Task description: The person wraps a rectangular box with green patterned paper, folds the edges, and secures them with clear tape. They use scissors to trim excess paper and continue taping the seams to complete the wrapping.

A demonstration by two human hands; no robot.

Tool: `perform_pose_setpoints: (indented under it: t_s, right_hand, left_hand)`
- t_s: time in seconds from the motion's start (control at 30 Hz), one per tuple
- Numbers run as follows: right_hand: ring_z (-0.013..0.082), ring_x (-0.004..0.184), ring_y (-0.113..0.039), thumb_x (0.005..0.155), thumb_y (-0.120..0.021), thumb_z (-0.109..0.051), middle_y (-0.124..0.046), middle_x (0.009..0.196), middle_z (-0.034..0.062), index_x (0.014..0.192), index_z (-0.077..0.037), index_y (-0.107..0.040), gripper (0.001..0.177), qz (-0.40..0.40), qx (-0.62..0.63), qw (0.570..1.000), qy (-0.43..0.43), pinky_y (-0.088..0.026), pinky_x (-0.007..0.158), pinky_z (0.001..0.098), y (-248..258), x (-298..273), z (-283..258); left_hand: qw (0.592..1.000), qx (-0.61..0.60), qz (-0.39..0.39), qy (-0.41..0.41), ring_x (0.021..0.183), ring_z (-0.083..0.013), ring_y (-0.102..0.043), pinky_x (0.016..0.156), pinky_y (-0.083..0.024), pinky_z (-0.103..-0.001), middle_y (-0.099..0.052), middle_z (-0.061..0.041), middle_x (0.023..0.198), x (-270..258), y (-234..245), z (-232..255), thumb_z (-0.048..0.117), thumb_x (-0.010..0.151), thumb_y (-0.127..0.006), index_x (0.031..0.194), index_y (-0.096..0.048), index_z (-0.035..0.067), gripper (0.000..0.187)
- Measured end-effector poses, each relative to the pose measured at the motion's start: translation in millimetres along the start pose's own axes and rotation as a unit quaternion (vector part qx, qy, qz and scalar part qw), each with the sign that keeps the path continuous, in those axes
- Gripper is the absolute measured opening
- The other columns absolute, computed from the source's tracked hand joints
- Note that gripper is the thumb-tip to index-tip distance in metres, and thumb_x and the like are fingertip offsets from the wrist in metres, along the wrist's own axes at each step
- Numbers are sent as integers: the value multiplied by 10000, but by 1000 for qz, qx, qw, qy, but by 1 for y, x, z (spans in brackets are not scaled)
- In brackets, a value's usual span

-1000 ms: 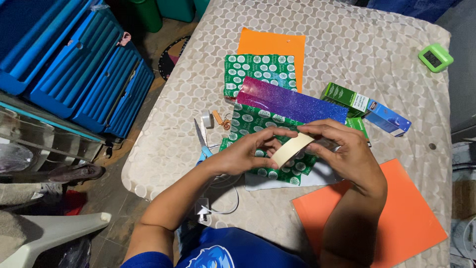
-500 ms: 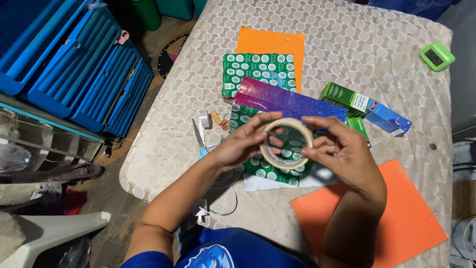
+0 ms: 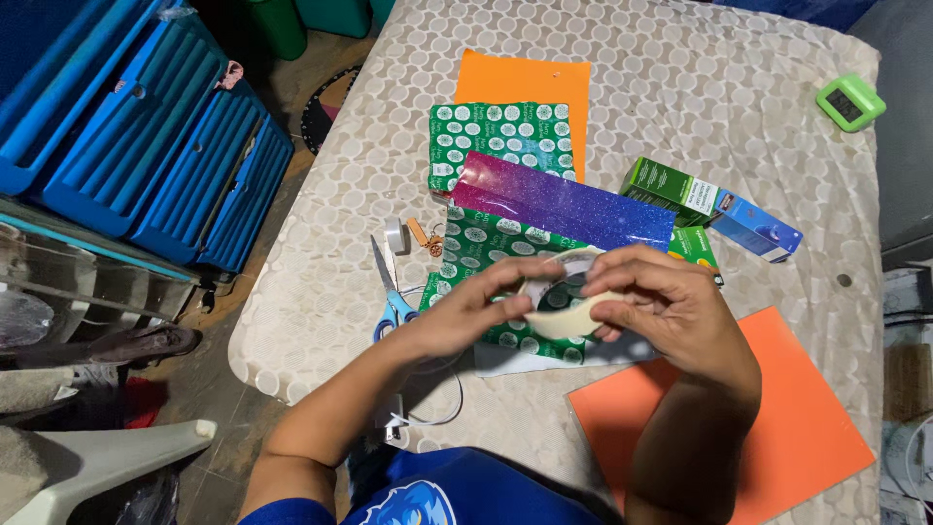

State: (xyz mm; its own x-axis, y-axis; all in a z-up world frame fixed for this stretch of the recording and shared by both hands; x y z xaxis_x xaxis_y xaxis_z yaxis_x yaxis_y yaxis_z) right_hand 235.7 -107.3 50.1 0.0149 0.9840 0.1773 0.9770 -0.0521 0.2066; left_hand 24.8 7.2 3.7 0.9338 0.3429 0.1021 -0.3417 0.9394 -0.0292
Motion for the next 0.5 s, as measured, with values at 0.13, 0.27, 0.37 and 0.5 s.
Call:
perform_pose_setpoints:
  t_s: [0.13,0.27,0.37,0.5]
  right_hand:
    - [114,650,-725,894,-728,-21,-702,1087,124,1047,32,-756,164,4,3,1000,-22,-605,562,230,4,-7,2]
    - [63,588,-611,871,-734,-26,-725,957,81,1138,22,-756,272,-36,-16,998,-41,-491,493,203,9,-17,0]
    - [61,549,-584,855,-754,-36,-715,779,46,1204,6,-759,352,-54,-69,994,-71,-472,490,205,13,-15,6]
    - [55,652,-587,865,-765,-24,-683,755,22,1330,-3,-699,471,-73,-35,995,-51,-473,579,204,10,-11,9]
  left_hand:
    - [976,187,3,-111,1536,-336,-376,1216,-356,-463,-400,-211,1638,-10,-6,0,251,1006,-685,1118,-687,70,212]
    - [996,-58,-70,-4,1410,-297,-489,1157,-400,-439,-482,-180,1600,-7,-2,-27,291,1042,-625,1075,-637,12,281]
    - [972,-216,-80,49,1279,-277,-572,1137,-455,-437,-575,-207,1468,-5,1,-44,326,1091,-580,1151,-617,-10,343]
    - [951,-290,-50,96,1149,-323,-672,1056,-561,-432,-606,-271,1270,-5,4,-54,364,1107,-475,1306,-581,16,415]
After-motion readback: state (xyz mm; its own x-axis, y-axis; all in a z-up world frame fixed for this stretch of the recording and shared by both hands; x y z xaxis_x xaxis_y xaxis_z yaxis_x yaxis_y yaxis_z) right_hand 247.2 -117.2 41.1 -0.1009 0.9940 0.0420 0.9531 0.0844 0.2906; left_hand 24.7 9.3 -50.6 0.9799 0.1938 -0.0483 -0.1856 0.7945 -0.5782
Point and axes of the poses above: each hand's wrist, its own x-axis towards the middle knuckle, its own y-axis out of the back of the hand, z = x × y, the point moved 3 cm from there along x, towards the middle knuckle
